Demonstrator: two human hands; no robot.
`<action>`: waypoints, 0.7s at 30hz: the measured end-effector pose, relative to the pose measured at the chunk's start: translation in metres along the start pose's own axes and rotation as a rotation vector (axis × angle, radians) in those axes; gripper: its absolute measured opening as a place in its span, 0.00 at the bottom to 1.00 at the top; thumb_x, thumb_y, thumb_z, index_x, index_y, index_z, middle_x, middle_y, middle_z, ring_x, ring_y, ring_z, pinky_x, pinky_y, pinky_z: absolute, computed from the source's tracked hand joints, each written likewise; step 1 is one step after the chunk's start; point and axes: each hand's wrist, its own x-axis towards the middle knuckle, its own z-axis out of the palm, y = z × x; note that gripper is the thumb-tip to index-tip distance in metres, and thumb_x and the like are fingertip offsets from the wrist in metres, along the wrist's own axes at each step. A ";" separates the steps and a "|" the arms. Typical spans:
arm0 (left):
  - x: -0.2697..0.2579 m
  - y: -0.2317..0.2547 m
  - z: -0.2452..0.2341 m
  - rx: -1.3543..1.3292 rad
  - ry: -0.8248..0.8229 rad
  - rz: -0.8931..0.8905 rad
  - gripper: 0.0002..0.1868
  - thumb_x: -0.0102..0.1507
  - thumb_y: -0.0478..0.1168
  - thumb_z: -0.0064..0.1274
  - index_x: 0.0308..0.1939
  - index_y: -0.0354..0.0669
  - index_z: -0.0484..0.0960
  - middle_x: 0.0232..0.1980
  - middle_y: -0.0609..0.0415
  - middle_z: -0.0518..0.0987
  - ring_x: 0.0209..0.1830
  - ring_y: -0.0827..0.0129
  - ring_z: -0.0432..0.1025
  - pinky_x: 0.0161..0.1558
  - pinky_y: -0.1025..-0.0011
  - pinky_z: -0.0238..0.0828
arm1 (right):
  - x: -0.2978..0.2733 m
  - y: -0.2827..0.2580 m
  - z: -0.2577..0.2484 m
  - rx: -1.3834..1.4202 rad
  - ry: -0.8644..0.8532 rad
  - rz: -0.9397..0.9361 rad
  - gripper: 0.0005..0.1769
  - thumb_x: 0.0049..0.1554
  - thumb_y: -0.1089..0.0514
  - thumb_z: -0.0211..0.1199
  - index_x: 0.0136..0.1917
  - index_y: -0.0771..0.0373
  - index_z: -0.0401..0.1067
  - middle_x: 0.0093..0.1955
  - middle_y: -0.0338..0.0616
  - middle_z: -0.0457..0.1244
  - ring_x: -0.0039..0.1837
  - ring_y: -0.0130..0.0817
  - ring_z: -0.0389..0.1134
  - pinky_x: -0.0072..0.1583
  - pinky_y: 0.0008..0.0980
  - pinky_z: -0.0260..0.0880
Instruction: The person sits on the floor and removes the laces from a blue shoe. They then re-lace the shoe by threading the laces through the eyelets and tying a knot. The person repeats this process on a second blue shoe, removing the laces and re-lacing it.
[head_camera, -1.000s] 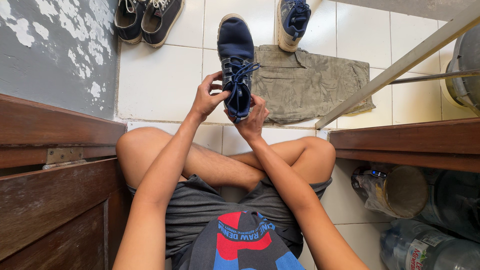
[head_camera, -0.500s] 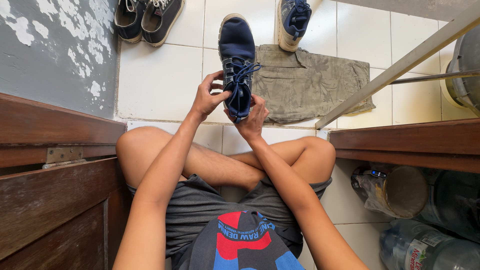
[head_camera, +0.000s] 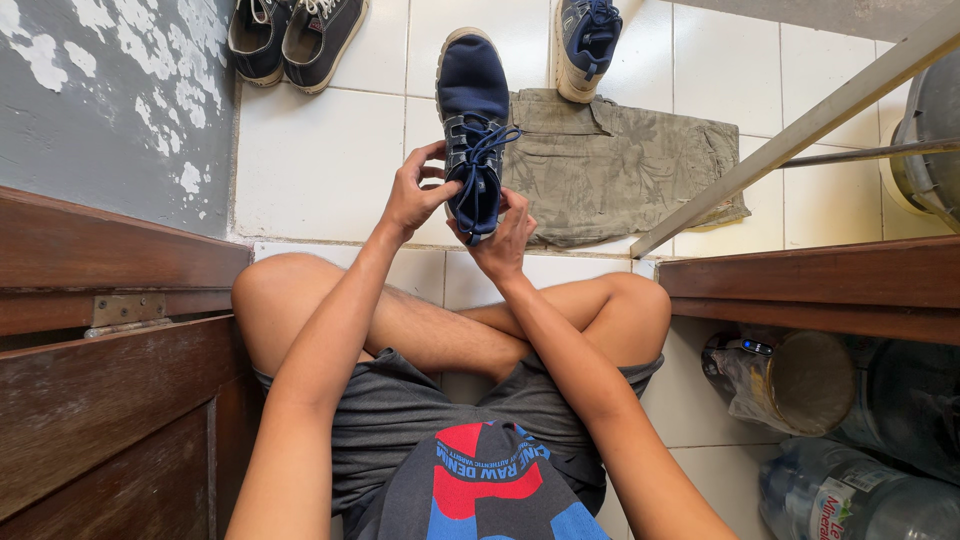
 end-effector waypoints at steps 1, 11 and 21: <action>0.000 -0.002 0.000 0.005 0.007 0.000 0.37 0.55 0.37 0.64 0.68 0.34 0.72 0.63 0.47 0.76 0.53 0.66 0.74 0.52 0.68 0.80 | 0.000 -0.001 0.000 -0.002 -0.004 -0.004 0.55 0.46 0.36 0.81 0.71 0.62 0.53 0.60 0.40 0.58 0.57 0.32 0.65 0.59 0.43 0.53; 0.017 -0.024 -0.074 0.067 0.144 -0.288 0.25 0.57 0.40 0.61 0.58 0.32 0.81 0.48 0.53 0.84 0.42 0.72 0.78 0.44 0.71 0.79 | 0.002 -0.027 0.025 0.341 -0.273 -0.003 0.48 0.47 0.53 0.79 0.74 0.67 0.59 0.58 0.48 0.61 0.54 0.39 0.67 0.58 0.39 0.69; 0.004 -0.046 -0.198 0.513 0.082 -0.620 0.15 0.71 0.42 0.47 0.57 0.42 0.82 0.39 0.51 0.81 0.34 0.69 0.71 0.36 0.65 0.66 | -0.009 -0.097 0.114 0.364 -0.517 0.178 0.48 0.42 0.47 0.81 0.68 0.64 0.61 0.56 0.48 0.61 0.52 0.37 0.69 0.54 0.38 0.72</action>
